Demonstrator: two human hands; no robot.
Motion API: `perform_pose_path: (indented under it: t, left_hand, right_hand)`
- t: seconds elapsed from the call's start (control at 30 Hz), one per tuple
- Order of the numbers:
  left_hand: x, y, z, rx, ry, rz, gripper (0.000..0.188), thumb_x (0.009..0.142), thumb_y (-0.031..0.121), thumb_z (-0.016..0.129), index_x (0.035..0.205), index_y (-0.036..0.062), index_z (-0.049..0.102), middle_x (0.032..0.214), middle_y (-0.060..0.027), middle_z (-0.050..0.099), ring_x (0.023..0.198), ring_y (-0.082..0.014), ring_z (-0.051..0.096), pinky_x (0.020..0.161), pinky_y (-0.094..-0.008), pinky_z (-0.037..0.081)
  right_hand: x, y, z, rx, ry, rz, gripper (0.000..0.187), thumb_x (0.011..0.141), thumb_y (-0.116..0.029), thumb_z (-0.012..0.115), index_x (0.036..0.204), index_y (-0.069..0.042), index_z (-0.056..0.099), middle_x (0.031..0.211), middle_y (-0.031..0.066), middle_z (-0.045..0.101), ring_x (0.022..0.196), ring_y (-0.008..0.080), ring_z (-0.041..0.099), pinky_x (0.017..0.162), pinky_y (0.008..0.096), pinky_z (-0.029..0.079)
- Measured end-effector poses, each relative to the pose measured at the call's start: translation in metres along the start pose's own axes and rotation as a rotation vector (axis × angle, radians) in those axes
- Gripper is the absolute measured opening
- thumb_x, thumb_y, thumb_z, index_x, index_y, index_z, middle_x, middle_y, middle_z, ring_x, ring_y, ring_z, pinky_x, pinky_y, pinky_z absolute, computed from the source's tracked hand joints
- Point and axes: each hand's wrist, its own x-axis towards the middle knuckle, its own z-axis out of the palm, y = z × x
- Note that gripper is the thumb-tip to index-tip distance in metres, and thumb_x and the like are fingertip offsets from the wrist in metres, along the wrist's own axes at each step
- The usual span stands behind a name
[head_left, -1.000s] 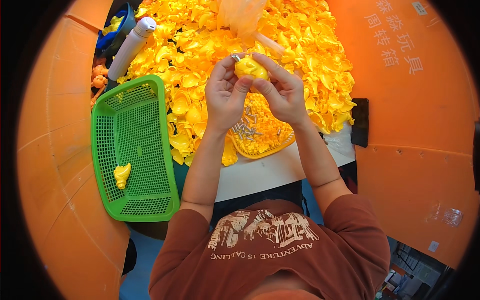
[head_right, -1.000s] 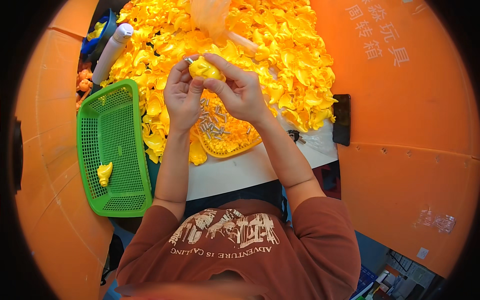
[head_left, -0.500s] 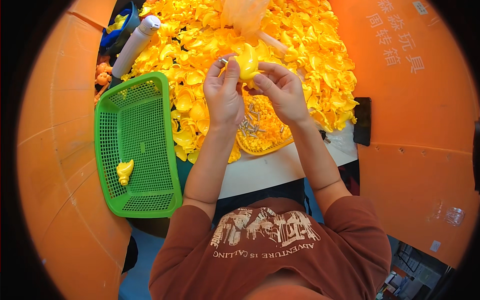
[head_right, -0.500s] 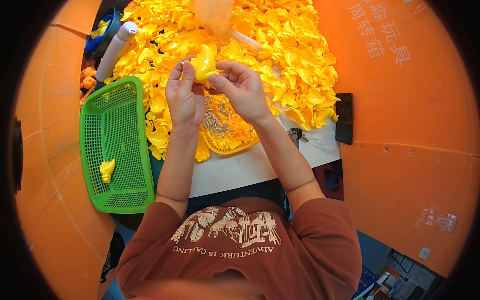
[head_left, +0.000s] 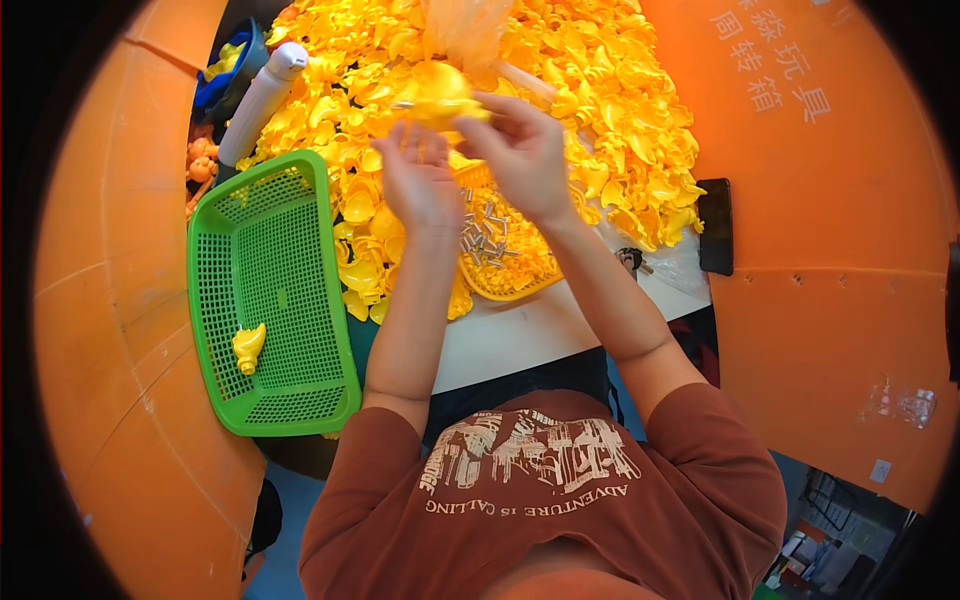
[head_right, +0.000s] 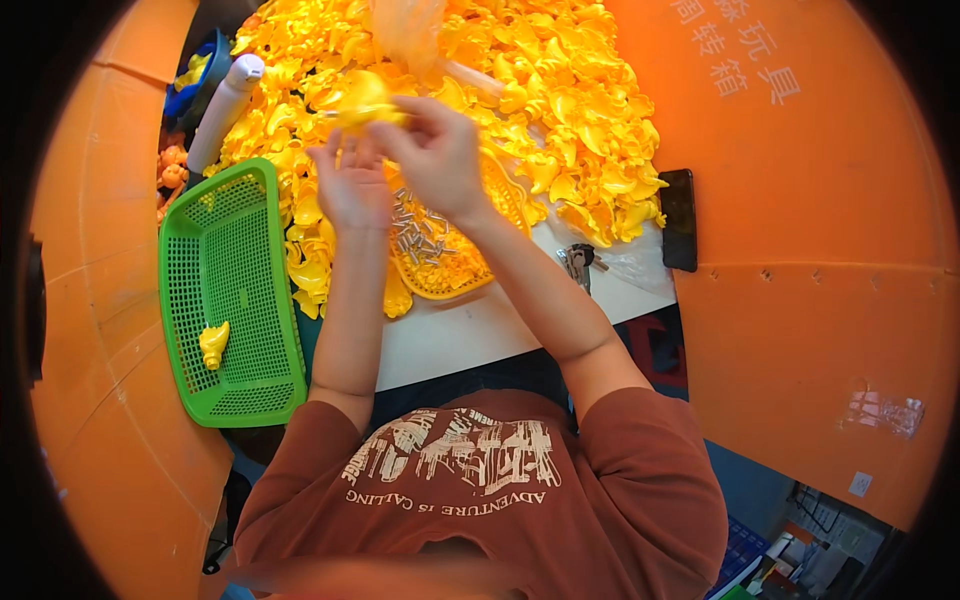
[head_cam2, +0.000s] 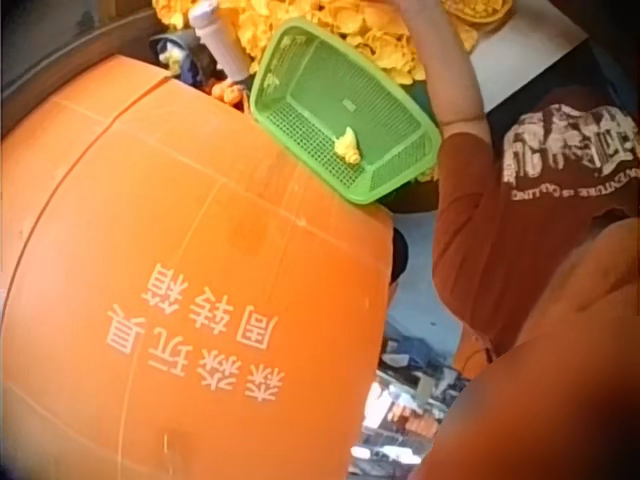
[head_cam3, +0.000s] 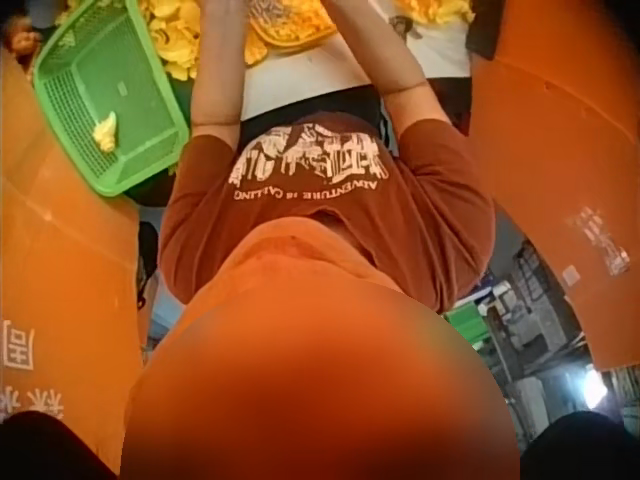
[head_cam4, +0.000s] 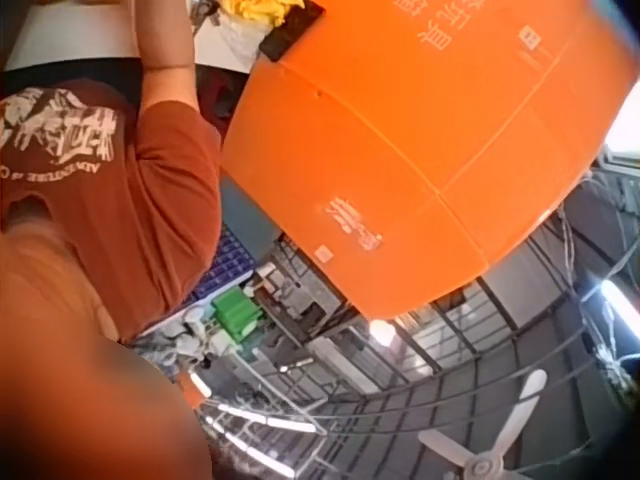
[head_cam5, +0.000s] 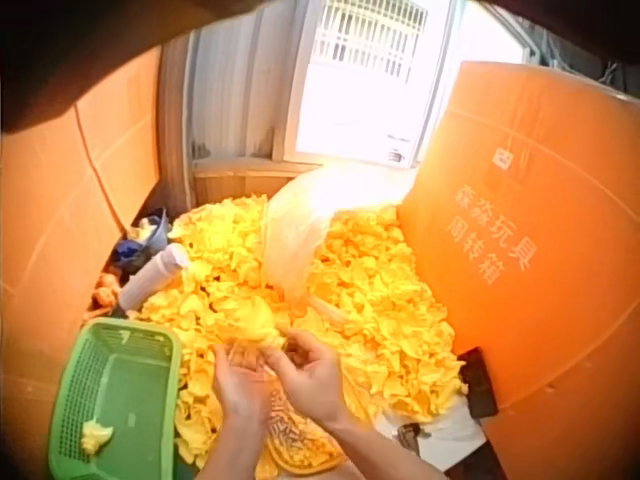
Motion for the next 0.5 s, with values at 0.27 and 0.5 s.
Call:
perform_pose_path:
  t: [0.27, 0.5]
  left_hand:
    - [0.021, 0.025, -0.015, -0.145, 0.296, 0.068, 0.035, 0.095, 0.037, 0.037, 0.109, 0.0077, 0.051, 0.109, -0.0110, 0.055, 0.105, -0.0265, 0.051, 0.097, -0.0396, 0.035]
    - [-0.003, 0.046, 0.005, -0.114, 0.098, 0.177, 0.017, 0.093, 0.025, 0.046, 0.096, 0.0085, 0.050, 0.092, -0.0052, 0.056, 0.083, -0.0204, 0.054, 0.081, -0.0349, 0.043]
  right_hand:
    - [-0.013, -0.003, 0.113, -0.844, -0.858, -0.241, 0.041, 0.078, -0.046, 0.058, 0.091, -0.007, 0.063, 0.074, 0.0170, 0.062, 0.073, 0.0348, 0.061, 0.073, 0.0447, 0.045]
    - [0.010, -0.005, 0.007, -0.582, -0.142, -0.173, 0.024, 0.081, -0.011, 0.061, 0.102, -0.001, 0.063, 0.090, 0.0104, 0.067, 0.085, 0.0171, 0.065, 0.074, 0.0269, 0.049]
